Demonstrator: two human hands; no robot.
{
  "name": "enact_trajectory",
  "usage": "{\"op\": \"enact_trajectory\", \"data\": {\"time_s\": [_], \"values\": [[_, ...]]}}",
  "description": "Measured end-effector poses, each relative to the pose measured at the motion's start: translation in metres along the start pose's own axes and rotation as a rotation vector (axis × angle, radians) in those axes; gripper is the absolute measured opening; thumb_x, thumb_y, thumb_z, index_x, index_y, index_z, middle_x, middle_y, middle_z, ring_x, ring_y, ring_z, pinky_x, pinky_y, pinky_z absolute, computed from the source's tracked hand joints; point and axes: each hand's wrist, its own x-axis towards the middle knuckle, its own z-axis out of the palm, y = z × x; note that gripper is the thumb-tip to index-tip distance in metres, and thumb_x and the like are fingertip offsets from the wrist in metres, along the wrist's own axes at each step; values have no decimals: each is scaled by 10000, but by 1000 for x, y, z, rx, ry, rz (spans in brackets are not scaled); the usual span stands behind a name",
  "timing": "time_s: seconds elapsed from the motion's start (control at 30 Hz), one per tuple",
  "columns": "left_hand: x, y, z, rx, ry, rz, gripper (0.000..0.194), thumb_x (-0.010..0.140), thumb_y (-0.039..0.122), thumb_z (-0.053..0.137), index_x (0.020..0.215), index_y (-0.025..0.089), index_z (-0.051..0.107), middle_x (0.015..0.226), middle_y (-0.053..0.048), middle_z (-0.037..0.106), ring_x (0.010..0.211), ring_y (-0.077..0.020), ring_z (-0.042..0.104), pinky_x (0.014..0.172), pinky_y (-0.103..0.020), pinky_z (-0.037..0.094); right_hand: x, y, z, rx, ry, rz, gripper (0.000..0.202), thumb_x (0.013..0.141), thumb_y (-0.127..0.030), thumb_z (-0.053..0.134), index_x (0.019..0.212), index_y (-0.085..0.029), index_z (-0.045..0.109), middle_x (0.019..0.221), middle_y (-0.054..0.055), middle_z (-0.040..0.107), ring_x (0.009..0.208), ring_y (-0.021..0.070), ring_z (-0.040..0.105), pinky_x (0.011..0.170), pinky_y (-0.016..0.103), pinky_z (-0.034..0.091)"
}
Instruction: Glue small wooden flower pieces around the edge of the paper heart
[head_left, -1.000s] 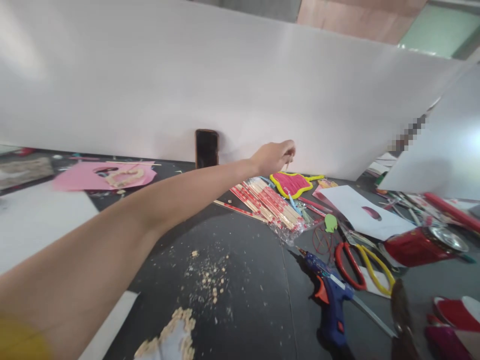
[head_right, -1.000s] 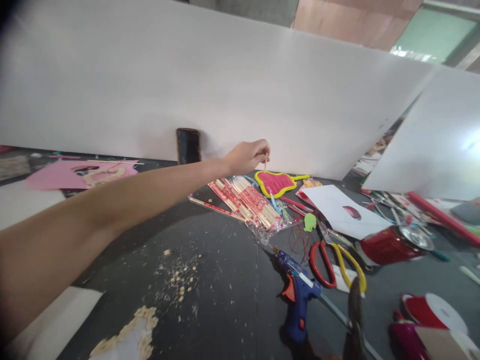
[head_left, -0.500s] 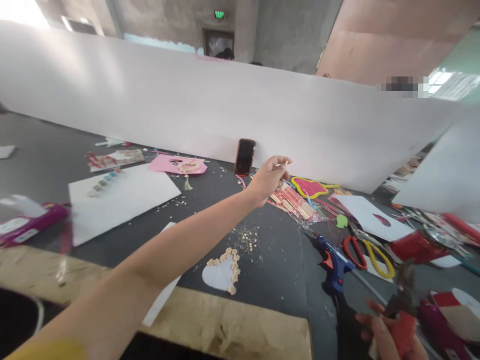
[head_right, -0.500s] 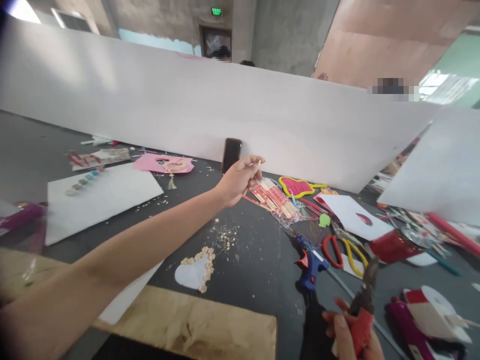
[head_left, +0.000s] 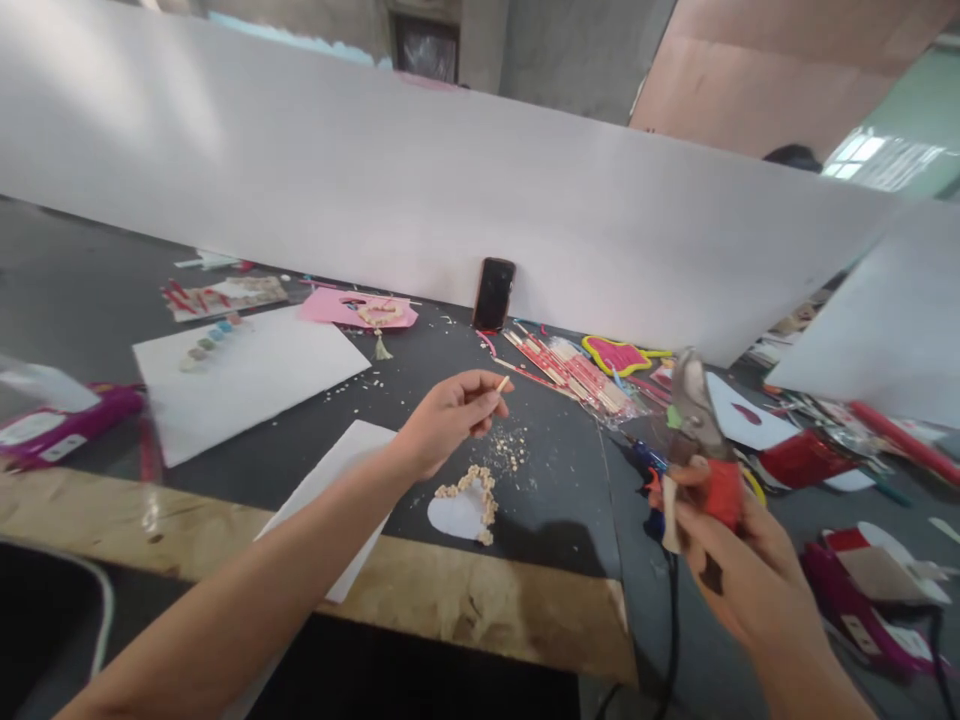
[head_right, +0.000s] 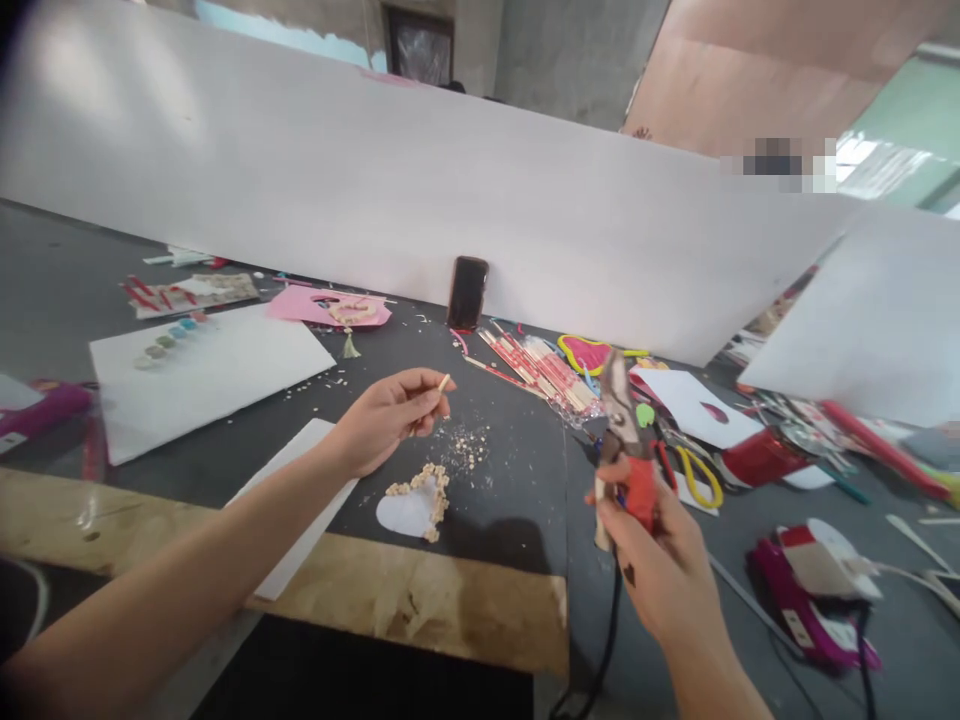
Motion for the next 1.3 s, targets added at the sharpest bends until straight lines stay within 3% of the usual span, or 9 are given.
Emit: {"op": "enact_trajectory", "data": {"time_s": [0.1,0.27,0.47,0.6,0.67,0.77,0.9,1.1,1.3], "values": [[0,-13,-11,53,-8,19,201,815,334,589,950,189,619,729,5,585,532,-66,416,516,-213,330,19,-9,23,-125,-254,-92,209,842,-359,536,982,-216,597,951,58,640,746,159,610,640,266,495],[11,-20,-22,10,30,-28,243,796,377,606,931,176,618,693,11,575,521,-60,408,512,-206,309,45,-5,63,-431,-371,-433,197,838,-216,457,994,-209,577,1242,101,548,1122,203,554,938,316,446],[19,-22,-24,-63,85,-108,203,795,324,604,923,166,608,686,7,575,506,-49,402,513,-199,303,54,21,84,-680,-254,-608,275,785,-120,431,1019,-210,545,1342,100,491,1168,237,531,967,372,446],[24,-15,-27,-70,66,-168,186,820,316,559,922,162,586,713,2,561,501,-52,408,520,-207,323,53,28,85,-677,-162,-626,279,800,-141,444,1050,-207,547,1308,107,515,1100,232,578,927,342,474],[27,-5,-35,92,36,-137,177,848,313,501,940,181,576,730,0,565,522,-69,444,534,-216,347,54,30,84,-630,-132,-603,262,818,-157,439,1049,-200,553,1269,114,536,1073,221,592,905,319,481],[25,6,-56,713,-31,-84,172,863,279,451,900,199,599,794,-34,627,704,-143,566,618,-243,402,57,34,80,-565,-99,-576,243,831,-186,447,1041,-192,569,1224,112,554,1078,220,586,912,313,472],[4,-1,-86,1313,13,-94,252,904,230,316,979,203,555,943,-60,663,808,-193,605,658,-274,429,61,41,78,-510,-53,-578,221,828,-230,472,1011,-190,589,1168,102,576,1077,228,583,913,322,469],[-31,-24,-96,1429,52,-69,268,886,128,316,917,166,579,954,-103,650,947,-230,584,825,-354,428,63,43,80,-481,-59,-518,225,839,-272,467,1005,-207,603,1153,93,576,1087,236,575,911,343,465],[-35,-17,-87,1413,38,46,262,877,95,341,869,151,597,948,-108,624,927,-214,577,854,-363,424,63,40,80,-451,-78,-543,217,841,-264,466,995,-195,603,1141,97,577,1092,231,569,950,349,444]]}}
